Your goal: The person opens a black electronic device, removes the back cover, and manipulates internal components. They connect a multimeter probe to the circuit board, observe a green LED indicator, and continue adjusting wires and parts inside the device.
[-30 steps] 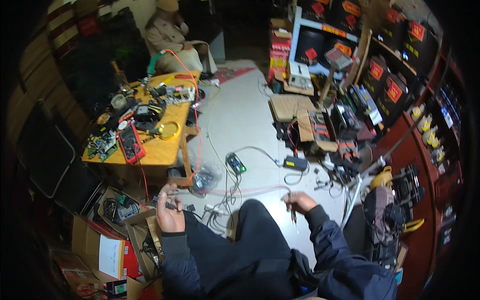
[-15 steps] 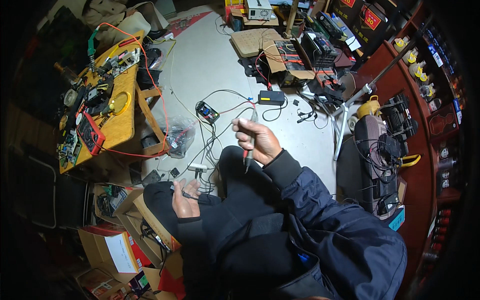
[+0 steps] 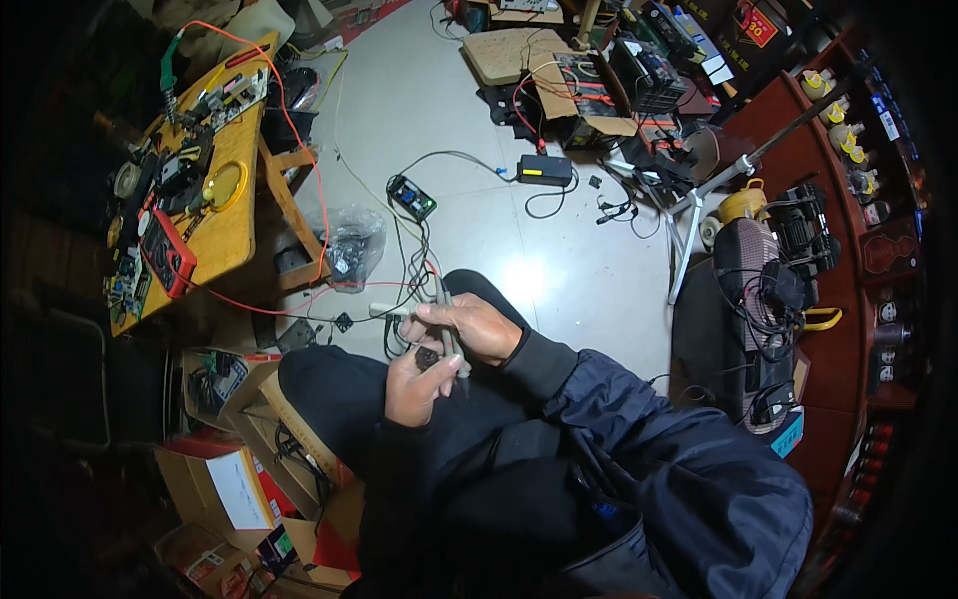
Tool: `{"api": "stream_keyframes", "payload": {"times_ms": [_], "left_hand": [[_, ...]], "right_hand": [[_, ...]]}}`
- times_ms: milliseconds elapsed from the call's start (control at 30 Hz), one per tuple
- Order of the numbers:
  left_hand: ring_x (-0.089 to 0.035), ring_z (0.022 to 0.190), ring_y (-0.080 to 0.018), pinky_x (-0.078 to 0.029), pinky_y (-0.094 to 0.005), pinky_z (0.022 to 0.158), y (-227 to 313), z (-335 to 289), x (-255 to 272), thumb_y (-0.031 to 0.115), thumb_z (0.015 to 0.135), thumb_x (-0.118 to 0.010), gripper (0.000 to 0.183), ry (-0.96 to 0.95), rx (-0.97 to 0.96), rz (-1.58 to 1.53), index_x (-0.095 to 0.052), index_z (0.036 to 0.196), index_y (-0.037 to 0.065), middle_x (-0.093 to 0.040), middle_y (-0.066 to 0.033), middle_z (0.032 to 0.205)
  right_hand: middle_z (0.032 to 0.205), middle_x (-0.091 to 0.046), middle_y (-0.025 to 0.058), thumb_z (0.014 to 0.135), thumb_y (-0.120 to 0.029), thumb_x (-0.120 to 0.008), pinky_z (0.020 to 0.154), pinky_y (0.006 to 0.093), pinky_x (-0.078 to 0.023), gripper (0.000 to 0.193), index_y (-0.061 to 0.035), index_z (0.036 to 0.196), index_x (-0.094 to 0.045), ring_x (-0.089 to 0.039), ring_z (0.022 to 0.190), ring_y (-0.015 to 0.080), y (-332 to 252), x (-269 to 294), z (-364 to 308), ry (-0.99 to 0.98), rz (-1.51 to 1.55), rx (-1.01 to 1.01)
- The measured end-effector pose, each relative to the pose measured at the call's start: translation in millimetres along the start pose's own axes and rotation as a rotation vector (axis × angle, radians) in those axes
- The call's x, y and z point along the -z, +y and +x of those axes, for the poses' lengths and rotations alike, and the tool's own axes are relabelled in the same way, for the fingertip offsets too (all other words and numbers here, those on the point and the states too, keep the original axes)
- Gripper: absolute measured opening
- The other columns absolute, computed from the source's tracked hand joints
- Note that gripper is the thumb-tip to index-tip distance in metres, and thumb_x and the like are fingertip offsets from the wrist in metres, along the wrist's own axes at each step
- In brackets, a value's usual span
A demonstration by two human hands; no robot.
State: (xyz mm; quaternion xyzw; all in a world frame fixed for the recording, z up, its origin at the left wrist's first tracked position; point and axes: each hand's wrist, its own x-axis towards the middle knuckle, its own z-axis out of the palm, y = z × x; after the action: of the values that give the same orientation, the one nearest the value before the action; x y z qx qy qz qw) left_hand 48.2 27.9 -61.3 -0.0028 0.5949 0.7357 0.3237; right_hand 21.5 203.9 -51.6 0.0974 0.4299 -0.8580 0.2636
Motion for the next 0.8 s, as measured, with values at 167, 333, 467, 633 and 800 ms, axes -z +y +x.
{"api": "stream_keyframes", "payload": {"times_ms": [167, 333, 467, 633, 800], "left_hand": [[-0.053, 0.062, -0.0076, -0.038, -0.0214, 0.057, -4, -2, 0, 0.009, 0.094, -0.069, 0.009, 0.035, -0.016, -0.091, -0.067, 0.091, 0.001, -0.068, -0.0066, 0.082], [-0.053, 0.063, -0.0073, -0.04, -0.0212, 0.059, -4, -4, 5, 0.007, 0.093, -0.069, 0.007, 0.104, -0.012, -0.195, -0.068, 0.092, 0.001, -0.069, -0.0058, 0.082], [-0.051, 0.061, -0.0063, -0.037, -0.0206, 0.057, -7, -1, 6, 0.009, 0.095, -0.069, 0.009, 0.134, -0.018, -0.219, -0.069, 0.097, 0.0, -0.068, -0.0051, 0.082], [-0.048, 0.062, -0.0042, -0.035, -0.0201, 0.056, -18, 4, 18, 0.019, 0.096, -0.074, 0.017, 0.264, -0.165, -0.074, -0.07, 0.102, 0.003, -0.068, -0.0016, 0.081], [-0.047, 0.064, -0.0028, -0.037, -0.0224, 0.058, -24, 5, 30, 0.025, 0.093, -0.08, 0.026, 0.363, -0.264, 0.199, -0.067, 0.089, 0.003, -0.056, 0.0037, 0.071]], "right_hand": [[0.086, -0.07, 0.0108, 0.106, -0.039, -0.06, 0.065, 0.0292, -0.053, 0.049, 0.0083, 0.104, -0.072, -0.063, 0.072, 0.0165, 7, 2, 3, -0.028, -0.129, 0.021], [0.084, -0.068, 0.0083, 0.102, -0.041, -0.067, 0.071, 0.0288, -0.053, 0.043, 0.0012, 0.109, -0.074, -0.064, 0.075, 0.0162, 16, 7, 6, -0.073, -0.552, 0.3], [0.073, -0.067, 0.0045, 0.098, -0.04, -0.072, 0.069, 0.0283, -0.052, 0.04, -0.0002, 0.099, -0.077, -0.062, 0.068, 0.0131, 18, 9, 5, 0.019, -0.555, 0.253], [0.062, -0.061, 0.0045, 0.1, -0.036, -0.07, 0.044, 0.0269, -0.039, 0.037, 0.0006, 0.099, -0.074, -0.054, 0.046, 0.0115, 2, 25, 1, 0.171, -0.243, 0.106], [0.088, -0.069, 0.0084, 0.103, -0.029, -0.066, 0.056, 0.0253, -0.05, 0.033, 0.0003, 0.118, -0.066, -0.061, 0.059, 0.0137, -5, 33, -11, 0.169, 0.085, 0.199]]}}
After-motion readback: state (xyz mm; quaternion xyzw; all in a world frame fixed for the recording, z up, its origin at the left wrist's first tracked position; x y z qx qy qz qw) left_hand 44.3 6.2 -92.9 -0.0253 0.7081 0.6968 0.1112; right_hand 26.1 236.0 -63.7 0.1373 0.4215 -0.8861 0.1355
